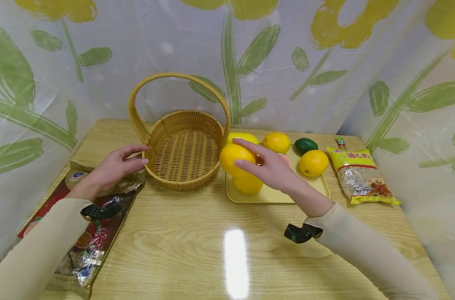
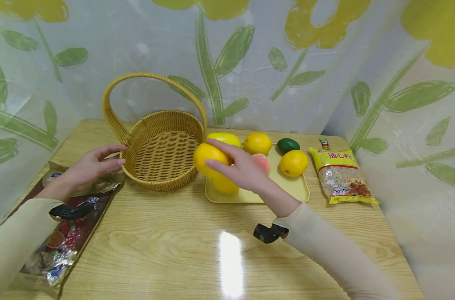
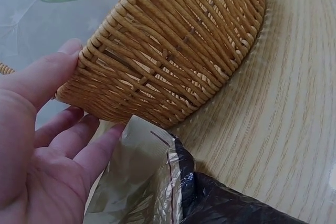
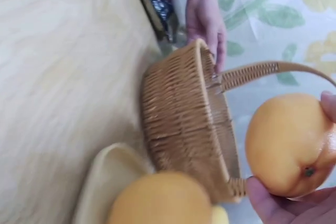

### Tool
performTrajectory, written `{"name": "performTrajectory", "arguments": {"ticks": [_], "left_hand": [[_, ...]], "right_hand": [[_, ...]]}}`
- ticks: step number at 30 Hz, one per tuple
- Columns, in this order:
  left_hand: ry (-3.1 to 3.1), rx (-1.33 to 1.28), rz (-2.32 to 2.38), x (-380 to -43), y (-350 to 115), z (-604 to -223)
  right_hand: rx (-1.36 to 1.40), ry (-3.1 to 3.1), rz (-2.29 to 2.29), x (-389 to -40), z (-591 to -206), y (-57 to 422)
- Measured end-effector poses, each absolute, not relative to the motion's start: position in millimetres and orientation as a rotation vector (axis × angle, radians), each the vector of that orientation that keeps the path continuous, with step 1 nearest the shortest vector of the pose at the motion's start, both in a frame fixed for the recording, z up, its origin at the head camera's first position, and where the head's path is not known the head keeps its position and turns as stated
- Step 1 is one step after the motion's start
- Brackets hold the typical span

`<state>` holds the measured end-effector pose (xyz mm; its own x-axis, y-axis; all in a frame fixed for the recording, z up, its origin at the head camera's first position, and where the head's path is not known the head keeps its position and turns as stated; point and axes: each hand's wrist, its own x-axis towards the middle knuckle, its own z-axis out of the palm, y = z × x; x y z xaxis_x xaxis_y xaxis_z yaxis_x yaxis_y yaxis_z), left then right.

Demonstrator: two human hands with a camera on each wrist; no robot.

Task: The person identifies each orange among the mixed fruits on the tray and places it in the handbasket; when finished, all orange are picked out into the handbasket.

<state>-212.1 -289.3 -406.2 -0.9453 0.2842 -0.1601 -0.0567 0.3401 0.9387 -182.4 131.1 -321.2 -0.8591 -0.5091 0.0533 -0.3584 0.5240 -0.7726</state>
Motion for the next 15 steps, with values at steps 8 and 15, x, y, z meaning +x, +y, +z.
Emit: {"name": "performTrajectory", "arguments": {"ticks": [8, 15], "left_hand": [[2.328, 0.196, 1.643, -211.3, -289.2, -405.5], [2.327, 0.197, 1.645, -210.7, -289.0, -404.6]], "right_hand": [[-0.77, 2.515, -1.196, -223.5, -317.9, 63.9], [-0.569, 2.417, -1.321, -268.4, -337.2, 14.5]]}}
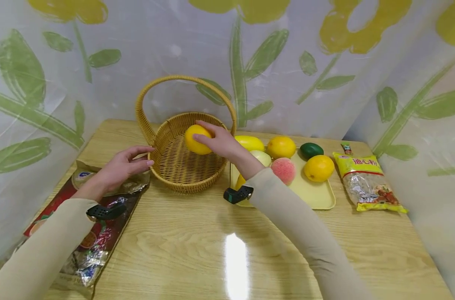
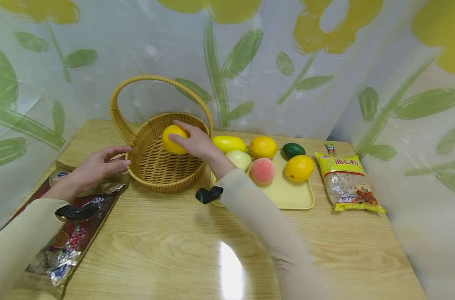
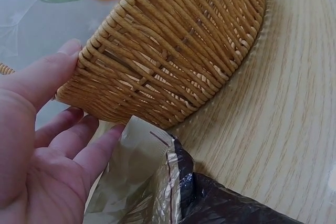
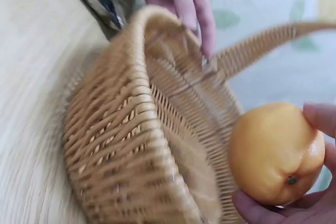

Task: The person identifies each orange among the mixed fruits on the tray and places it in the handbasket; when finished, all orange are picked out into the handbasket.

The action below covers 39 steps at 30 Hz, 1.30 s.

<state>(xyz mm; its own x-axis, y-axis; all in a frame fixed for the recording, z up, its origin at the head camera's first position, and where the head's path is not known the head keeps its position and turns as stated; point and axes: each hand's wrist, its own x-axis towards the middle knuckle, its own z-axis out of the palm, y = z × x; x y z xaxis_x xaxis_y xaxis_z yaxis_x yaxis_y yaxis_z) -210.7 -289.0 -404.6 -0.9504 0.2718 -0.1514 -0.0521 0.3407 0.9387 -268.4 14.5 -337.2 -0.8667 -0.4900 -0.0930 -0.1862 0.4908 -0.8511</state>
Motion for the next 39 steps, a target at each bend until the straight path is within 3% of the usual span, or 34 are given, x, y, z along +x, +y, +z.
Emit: {"name": "performTrajectory", "arguments": {"ticks": [5, 12, 39], "left_hand": [[2.342, 0.183, 1.625, -211.3, -286.9, -405.5], [2.318, 0.172, 1.648, -211.0, -284.0, -407.0], [2.318, 0.184, 1.632, -208.9, -280.4, -400.8]], "right_hand": [[-0.294, 2.353, -1.492, -290.7, -358.9, -4.5], [-0.113, 2.482, -1.499, -304.7, -382.3, -17.9], [-0.063, 2.549, -1.391, -311.9, -381.3, -27.9]]}}
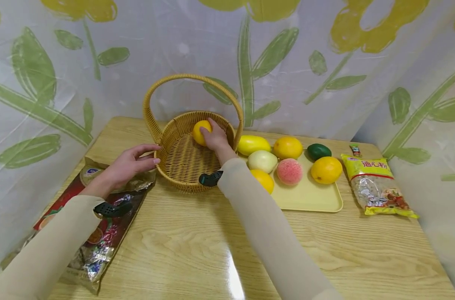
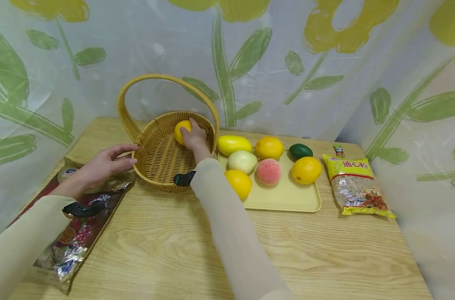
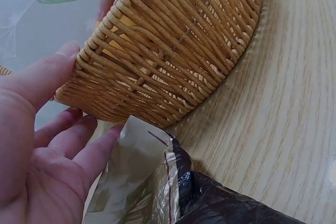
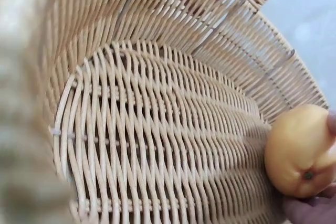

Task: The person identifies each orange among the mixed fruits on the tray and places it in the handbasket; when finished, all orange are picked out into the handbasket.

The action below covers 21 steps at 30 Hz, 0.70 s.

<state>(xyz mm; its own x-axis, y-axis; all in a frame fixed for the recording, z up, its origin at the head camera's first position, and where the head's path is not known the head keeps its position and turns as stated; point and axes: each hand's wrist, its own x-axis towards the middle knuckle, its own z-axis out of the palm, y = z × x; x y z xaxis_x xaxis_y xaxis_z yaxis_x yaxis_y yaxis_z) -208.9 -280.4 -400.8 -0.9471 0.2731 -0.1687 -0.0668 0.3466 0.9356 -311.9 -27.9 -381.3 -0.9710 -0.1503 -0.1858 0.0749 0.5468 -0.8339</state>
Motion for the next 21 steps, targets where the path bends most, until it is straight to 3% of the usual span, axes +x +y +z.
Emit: {"name": "performTrajectory", "arguments": {"ticks": [11, 15, 21], "left_hand": [[2.312, 0.191, 1.627, -209.5, -279.3, -400.8], [2.311, 0.191, 1.627, -209.2, -279.6, -400.7], [2.32, 0.196, 1.608, -209.0, -282.5, -400.7]], "right_hand": [[-0.368, 2.623, -1.191, -300.0, -354.1, -17.5], [-0.605, 2.556, -1.137, -268.4, -334.9, -6.9], [-0.847, 2.423, -1.176, -194.6, -325.3, 34.9]]}}
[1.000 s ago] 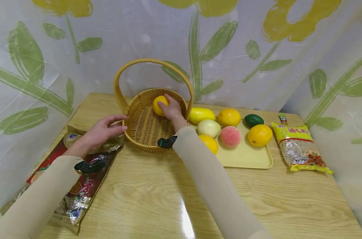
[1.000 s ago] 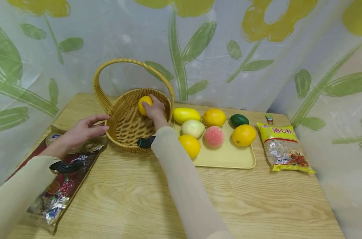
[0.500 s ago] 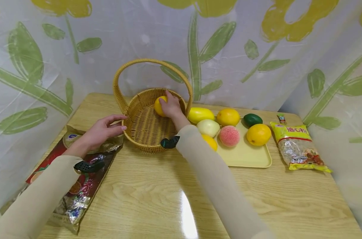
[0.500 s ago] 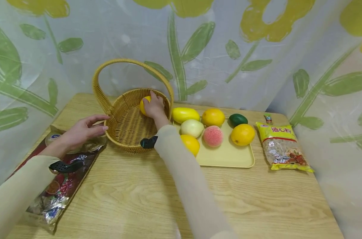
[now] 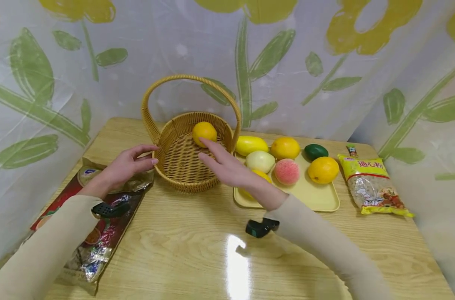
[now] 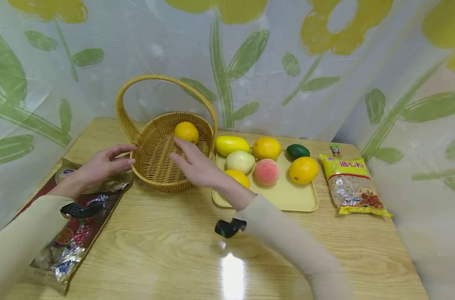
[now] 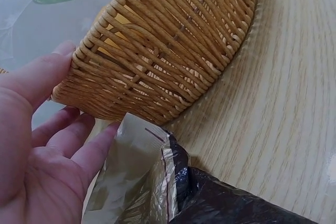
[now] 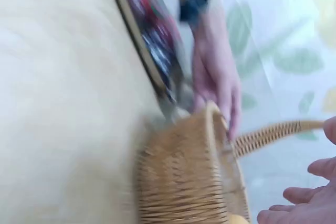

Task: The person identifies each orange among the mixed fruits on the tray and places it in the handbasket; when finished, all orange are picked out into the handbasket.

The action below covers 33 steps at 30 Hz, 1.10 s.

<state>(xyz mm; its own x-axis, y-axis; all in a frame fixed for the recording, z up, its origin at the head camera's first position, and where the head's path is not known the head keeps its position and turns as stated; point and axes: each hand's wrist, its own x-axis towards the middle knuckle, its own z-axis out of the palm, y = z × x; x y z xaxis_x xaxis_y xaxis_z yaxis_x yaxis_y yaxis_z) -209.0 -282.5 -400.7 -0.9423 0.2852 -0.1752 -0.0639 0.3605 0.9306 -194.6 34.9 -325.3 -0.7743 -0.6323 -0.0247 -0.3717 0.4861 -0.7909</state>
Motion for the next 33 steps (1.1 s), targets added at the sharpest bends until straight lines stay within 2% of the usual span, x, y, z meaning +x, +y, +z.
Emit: {"name": "performTrajectory", "arguments": {"ticks": [6, 13, 19, 24, 28, 33], "left_hand": [[2.327, 0.185, 1.603, -208.4, -282.4, -401.2], [2.333, 0.191, 1.628, -206.6, -286.0, -402.0], [2.327, 0.206, 1.647, -208.9, -287.3, -404.2], [2.315, 0.208, 1.659, -208.4, -286.0, -403.6], [2.303, 0.213, 1.674, -209.8, -284.8, -404.5], [2.294, 0.219, 1.658, -212.3, -282.0, -405.9]], "right_hand": [[-0.749, 2.381, -1.243, -137.0, -339.3, 96.3], [-0.501, 2.367, -1.391, -105.9, -356.7, 160.4], [-0.331, 2.429, -1.51, -102.4, -372.2, 211.3], [-0.176, 2.327, -1.794, -106.0, -368.4, 246.1], [-0.028, 2.18, -2.029, -112.0, -365.2, 267.6], [0.165, 2.148, -2.084, -124.5, -369.3, 287.3]]}}
